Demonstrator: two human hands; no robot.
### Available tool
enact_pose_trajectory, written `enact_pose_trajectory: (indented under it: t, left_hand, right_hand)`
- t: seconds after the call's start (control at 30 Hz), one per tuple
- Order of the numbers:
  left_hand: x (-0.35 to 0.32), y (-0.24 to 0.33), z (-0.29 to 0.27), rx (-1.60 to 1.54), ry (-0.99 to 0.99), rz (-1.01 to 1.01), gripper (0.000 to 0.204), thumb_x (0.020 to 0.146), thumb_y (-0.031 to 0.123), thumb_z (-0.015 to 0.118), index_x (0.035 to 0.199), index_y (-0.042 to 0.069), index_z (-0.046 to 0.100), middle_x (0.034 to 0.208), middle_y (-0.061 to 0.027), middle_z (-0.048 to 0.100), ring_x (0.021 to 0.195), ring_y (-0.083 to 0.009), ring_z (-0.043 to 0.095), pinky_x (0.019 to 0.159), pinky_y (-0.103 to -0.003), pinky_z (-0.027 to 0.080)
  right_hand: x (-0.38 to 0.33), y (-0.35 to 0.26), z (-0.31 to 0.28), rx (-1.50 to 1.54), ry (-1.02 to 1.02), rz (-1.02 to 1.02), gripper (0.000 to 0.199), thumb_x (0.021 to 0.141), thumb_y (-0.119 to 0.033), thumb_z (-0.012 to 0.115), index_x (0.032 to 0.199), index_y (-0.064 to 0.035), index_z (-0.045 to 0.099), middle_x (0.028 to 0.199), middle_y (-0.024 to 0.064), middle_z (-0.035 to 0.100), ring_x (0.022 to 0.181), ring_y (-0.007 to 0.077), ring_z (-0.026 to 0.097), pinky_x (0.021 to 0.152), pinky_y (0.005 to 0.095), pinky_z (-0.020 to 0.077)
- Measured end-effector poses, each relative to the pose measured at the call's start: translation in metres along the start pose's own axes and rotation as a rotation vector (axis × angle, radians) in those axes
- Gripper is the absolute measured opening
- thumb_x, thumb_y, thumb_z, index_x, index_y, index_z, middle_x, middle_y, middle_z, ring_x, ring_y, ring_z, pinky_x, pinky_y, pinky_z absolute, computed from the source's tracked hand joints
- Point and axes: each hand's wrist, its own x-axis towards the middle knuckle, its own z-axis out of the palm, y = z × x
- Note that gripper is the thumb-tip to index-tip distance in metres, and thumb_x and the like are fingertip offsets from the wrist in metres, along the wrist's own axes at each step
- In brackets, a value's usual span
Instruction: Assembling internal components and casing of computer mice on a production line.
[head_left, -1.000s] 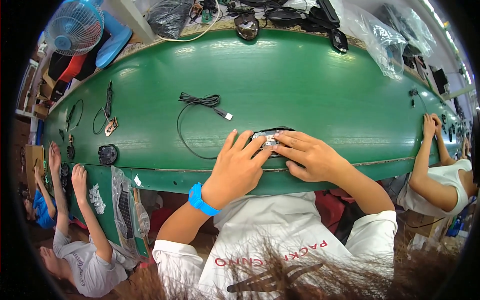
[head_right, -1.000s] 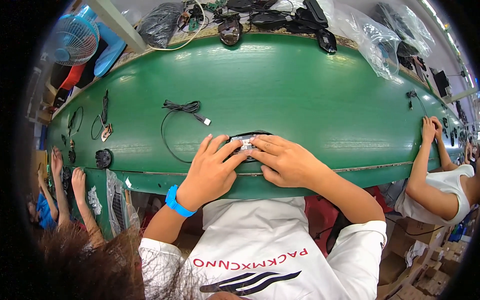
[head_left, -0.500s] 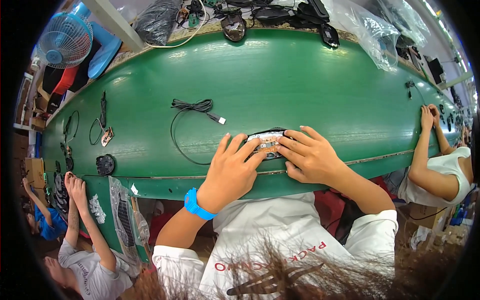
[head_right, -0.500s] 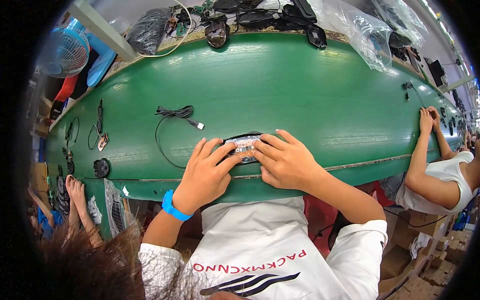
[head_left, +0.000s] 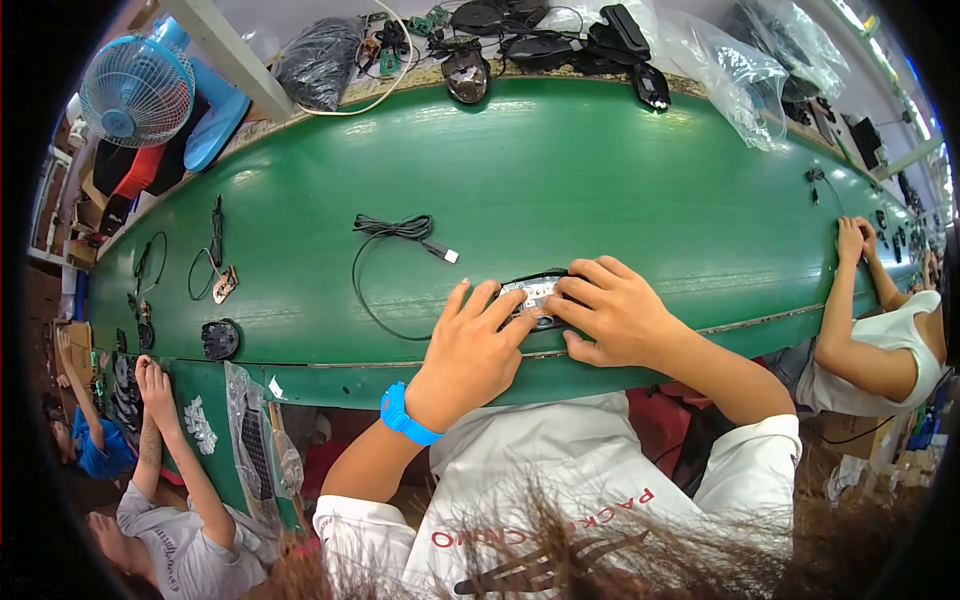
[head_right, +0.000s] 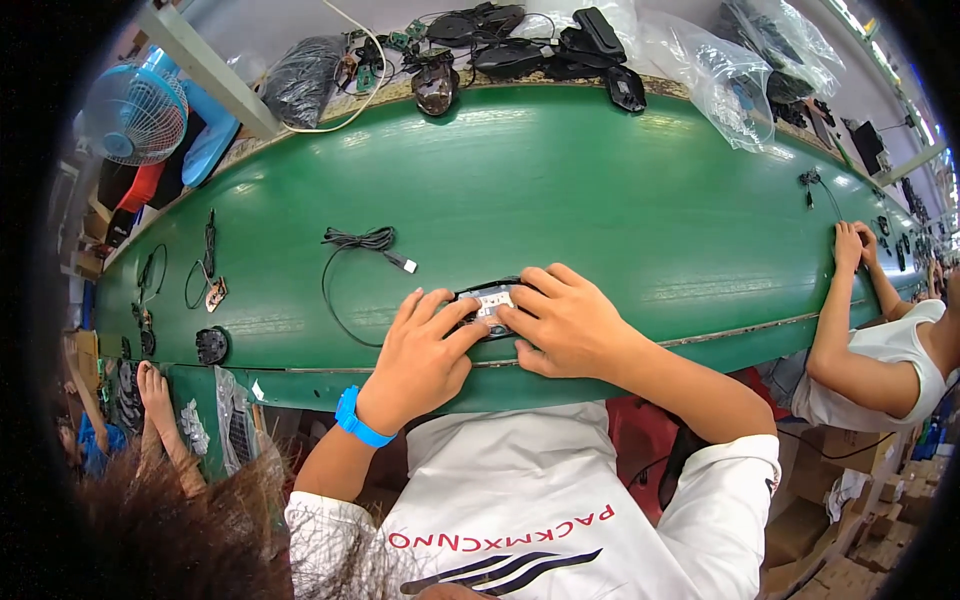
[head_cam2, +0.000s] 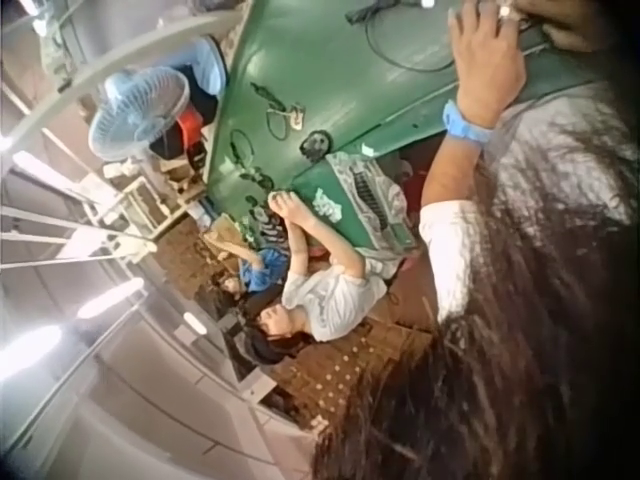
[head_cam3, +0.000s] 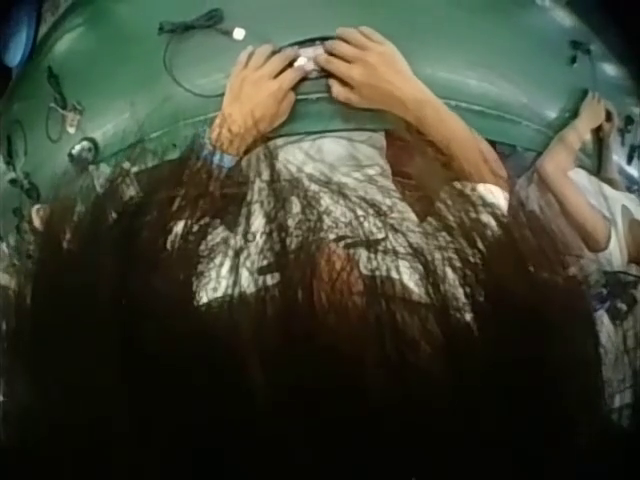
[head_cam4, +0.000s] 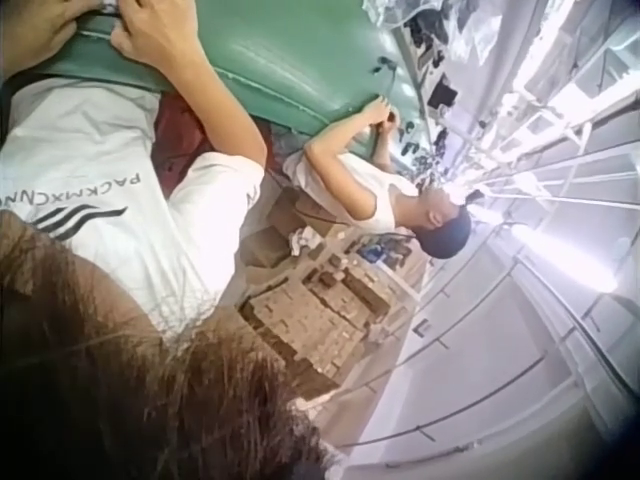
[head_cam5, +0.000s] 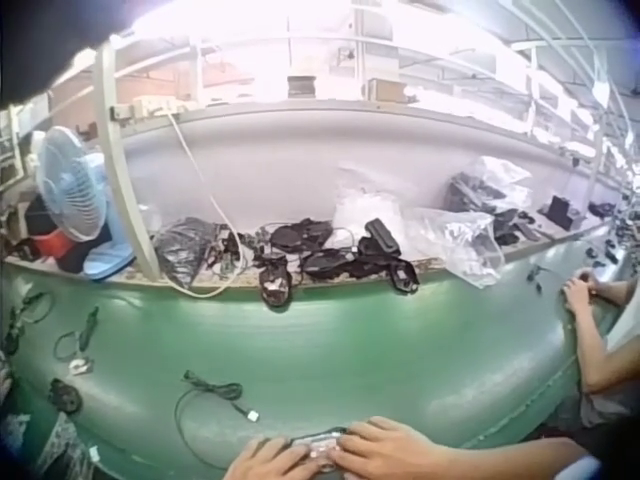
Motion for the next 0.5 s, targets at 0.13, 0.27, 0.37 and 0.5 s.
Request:
enact_pose_trajectory:
  t: [0.13,0.27,0.37,0.5]
  left_hand:
    - [0.001,0.001,0.001,-0.007,0.010,0.003,0.041,0.074,0.004,0.067,0.115,0.013,0.071,0.129,-0.0076,0.062,0.123,-0.0348,0.054,0.109,-0.057,0.040]
    - [0.002,0.000,0.001,-0.018,0.016,0.017,0.039,0.074,0.004,0.067,0.112,0.012,0.071,0.128,-0.0079,0.062,0.122,-0.0350,0.054,0.109,-0.057,0.040]
    - [0.004,0.002,0.003,-0.021,0.024,0.017,0.038,0.074,0.003,0.067,0.110,0.011,0.071,0.127,-0.0081,0.062,0.122,-0.0351,0.055,0.109,-0.057,0.041]
    - [0.005,0.003,0.003,-0.019,0.024,0.031,0.039,0.073,0.003,0.067,0.111,0.012,0.071,0.127,-0.0082,0.062,0.121,-0.0351,0.055,0.108,-0.057,0.041]
  right_hand:
    - [0.003,0.005,-0.004,-0.065,-0.043,-0.048,0.036,0.072,-0.019,0.073,0.107,-0.0112,0.071,0.108,0.0054,0.066,0.109,0.0276,0.060,0.093,0.0435,0.0506]
    - [0.000,0.015,-0.007,0.039,-0.041,-0.043,0.036,0.071,-0.018,0.073,0.106,-0.0115,0.072,0.108,0.0051,0.067,0.110,0.0272,0.060,0.093,0.0433,0.0508]
    - [-0.003,0.014,-0.010,0.107,-0.019,-0.032,0.032,0.072,-0.017,0.072,0.103,-0.0106,0.073,0.105,0.0047,0.066,0.108,0.0263,0.060,0.092,0.0419,0.0505]
    - [-0.008,0.010,-0.009,0.122,0.004,-0.008,0.026,0.073,-0.017,0.070,0.097,-0.0080,0.073,0.098,0.0044,0.066,0.104,0.0251,0.060,0.089,0.0396,0.0500]
